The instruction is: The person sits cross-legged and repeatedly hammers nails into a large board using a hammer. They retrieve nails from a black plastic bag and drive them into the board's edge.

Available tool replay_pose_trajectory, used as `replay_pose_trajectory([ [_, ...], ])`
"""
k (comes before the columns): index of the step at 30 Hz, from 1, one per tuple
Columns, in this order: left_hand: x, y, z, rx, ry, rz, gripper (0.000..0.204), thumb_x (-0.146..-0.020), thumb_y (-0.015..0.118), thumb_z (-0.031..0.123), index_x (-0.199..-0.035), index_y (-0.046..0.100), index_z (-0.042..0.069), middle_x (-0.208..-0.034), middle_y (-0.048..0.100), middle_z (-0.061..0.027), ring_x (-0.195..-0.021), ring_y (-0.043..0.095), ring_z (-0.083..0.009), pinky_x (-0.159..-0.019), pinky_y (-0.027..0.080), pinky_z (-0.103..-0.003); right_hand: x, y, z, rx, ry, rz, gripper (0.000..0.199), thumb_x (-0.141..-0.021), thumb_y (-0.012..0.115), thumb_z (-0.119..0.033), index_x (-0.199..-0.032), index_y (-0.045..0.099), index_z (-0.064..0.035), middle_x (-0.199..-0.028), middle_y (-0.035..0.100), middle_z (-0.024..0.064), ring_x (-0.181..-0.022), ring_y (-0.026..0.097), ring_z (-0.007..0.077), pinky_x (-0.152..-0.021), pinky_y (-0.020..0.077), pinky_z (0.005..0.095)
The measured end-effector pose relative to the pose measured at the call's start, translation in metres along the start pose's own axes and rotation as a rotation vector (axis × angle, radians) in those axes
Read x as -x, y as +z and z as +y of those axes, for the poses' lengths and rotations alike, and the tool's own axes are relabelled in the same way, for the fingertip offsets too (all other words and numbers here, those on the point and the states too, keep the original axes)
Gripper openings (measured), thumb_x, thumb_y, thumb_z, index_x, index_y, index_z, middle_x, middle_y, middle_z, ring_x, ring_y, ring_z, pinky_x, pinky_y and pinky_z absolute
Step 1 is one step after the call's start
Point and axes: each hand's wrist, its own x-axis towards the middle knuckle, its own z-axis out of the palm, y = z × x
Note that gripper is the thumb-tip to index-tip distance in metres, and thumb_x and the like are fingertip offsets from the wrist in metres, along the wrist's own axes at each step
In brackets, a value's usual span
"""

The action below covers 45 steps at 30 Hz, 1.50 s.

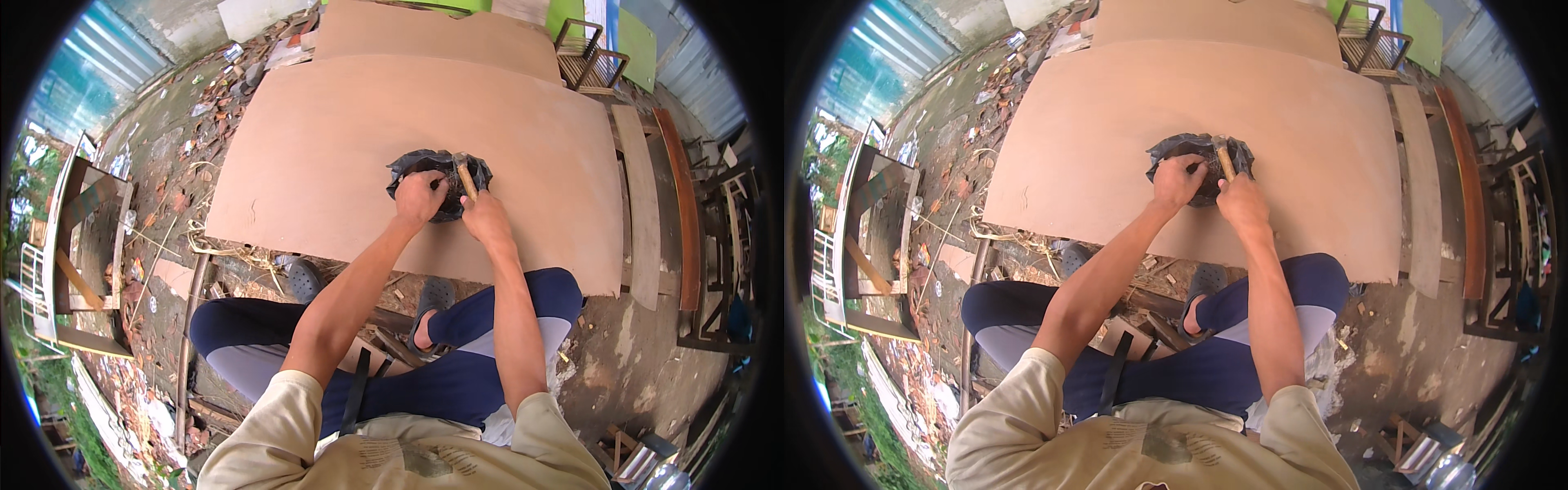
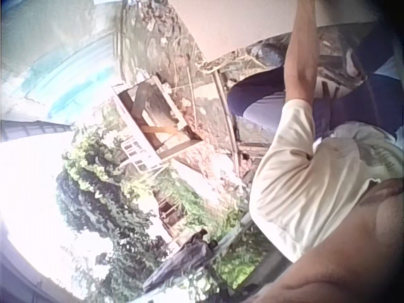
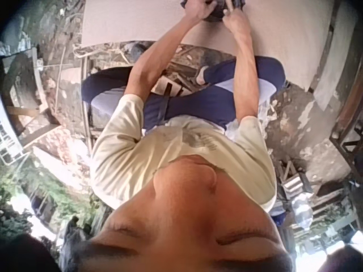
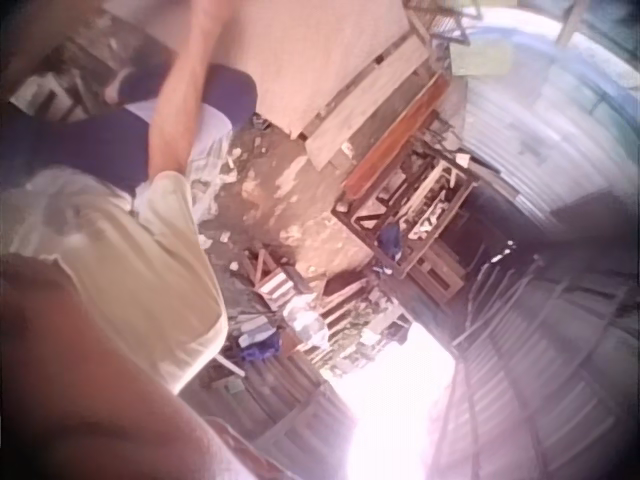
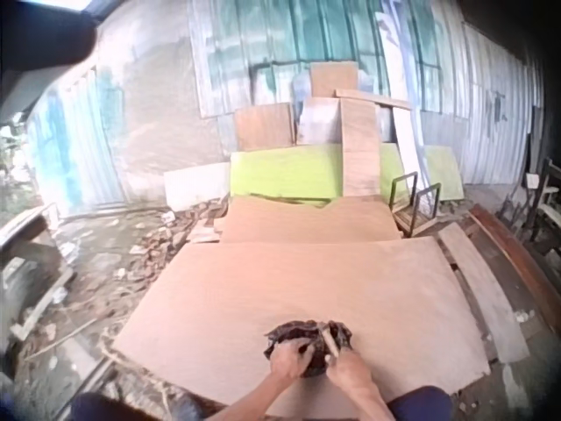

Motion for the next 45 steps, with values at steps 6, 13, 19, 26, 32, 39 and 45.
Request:
replay_pose_trajectory([
  [6, 0.006, -0.023, -0.011, 0.291, -0.051, 0.126, 0.016, -0.089, 0.065, 0.019, -0.095, 0.068, 0.004, -0.083, 0.071, -0.019, -0.075, 0.069, -0.0361, -0.07, 0.054, -0.043, 0.013, -0.002, -0.019, 0.04, -0.079, 0.044, 0.039, -0.098, 0.057, -0.032, -0.105, 0.062, 0.0061, -0.097, 0.068, 0.0307, -0.095, 0.066, 0.0466, -0.083, 0.0514, 0.0541],
  [13, 0.037, -0.102, -0.064, 0.21, -0.126, 0.26, 0.017, -0.097, 0.057, 0.014, -0.099, 0.06, -0.002, -0.085, 0.072, -0.0158, -0.081, 0.073, -0.0248, -0.075, 0.057, -0.035, 0.045, 0.017, -0.079, -0.016, -0.311, -0.023, 0.041, -0.097, 0.058, -0.034, -0.102, 0.062, 0.0067, -0.094, 0.068, 0.0312, -0.094, 0.065, 0.0484, -0.084, 0.0507, 0.0529],
  [19, 0.073, -0.185, -0.172, 0.247, -0.446, 0.497, 0.024, -0.099, 0.057, 0.019, -0.108, 0.063, -0.002, -0.092, 0.074, -0.0144, -0.083, 0.072, -0.0221, -0.075, 0.056, -0.034, 0.053, 0.12, -0.118, -0.186, -0.518, -0.304, 0.043, -0.097, 0.059, -0.039, -0.1, 0.061, 0.0038, -0.088, 0.068, 0.03, -0.089, 0.066, 0.0469, -0.08, 0.0507, 0.0515],
  [26, 0.131, -0.261, -0.28, 0.092, -0.706, 0.625, 0.026, -0.097, 0.06, 0.022, -0.107, 0.066, -0.001, -0.097, 0.074, -0.0137, -0.09, 0.071, -0.0235, -0.082, 0.053, -0.037, 0.061, 0.235, -0.199, -0.068, -0.752, -0.521, 0.04, -0.096, 0.062, -0.039, -0.105, 0.057, -0.0003, -0.08, 0.067, 0.0213, -0.076, 0.067, 0.0381, -0.071, 0.0506, 0.0455],
  [32, 0.128, -0.317, -0.325, 0.062, -0.61, 0.63, 0.028, -0.094, 0.066, 0.027, -0.104, 0.071, 0.001, -0.094, 0.074, -0.0144, -0.088, 0.071, -0.0243, -0.08, 0.053, -0.036, 0.028, 0.311, -0.285, -0.133, -1.133, -0.482, 0.029, -0.089, 0.054, -0.009, -0.115, 0.048, 0.0019, -0.098, 0.065, 0.0271, -0.093, 0.064, 0.045, -0.085, 0.0493, 0.0531],
  [39, 0.125, -0.337, -0.354, 0.221, -0.714, 0.593, 0.027, -0.094, 0.068, 0.021, -0.108, 0.07, -0.002, -0.091, 0.072, -0.0088, -0.081, 0.064, -0.0131, -0.074, 0.051, -0.03, 0.022, 0.347, -0.305, 0.001, -0.98, -0.545, 0.033, -0.086, 0.054, -0.009, -0.115, 0.047, 0.0045, -0.103, 0.062, 0.0312, -0.1, 0.06, 0.0482, -0.091, 0.0471, 0.0549],
  [45, 0.122, -0.326, -0.35, 0.251, -0.647, 0.696, 0.025, -0.091, 0.069, 0.023, -0.103, 0.074, 0.001, -0.091, 0.075, -0.0117, -0.084, 0.071, -0.0182, -0.079, 0.054, -0.031, 0.03, 0.34, -0.314, -0.019, -0.886, -0.532, 0.033, -0.085, 0.054, -0.009, -0.114, 0.047, 0.0052, -0.106, 0.06, 0.0352, -0.099, 0.06, 0.0511, -0.09, 0.0485, 0.0566],
])
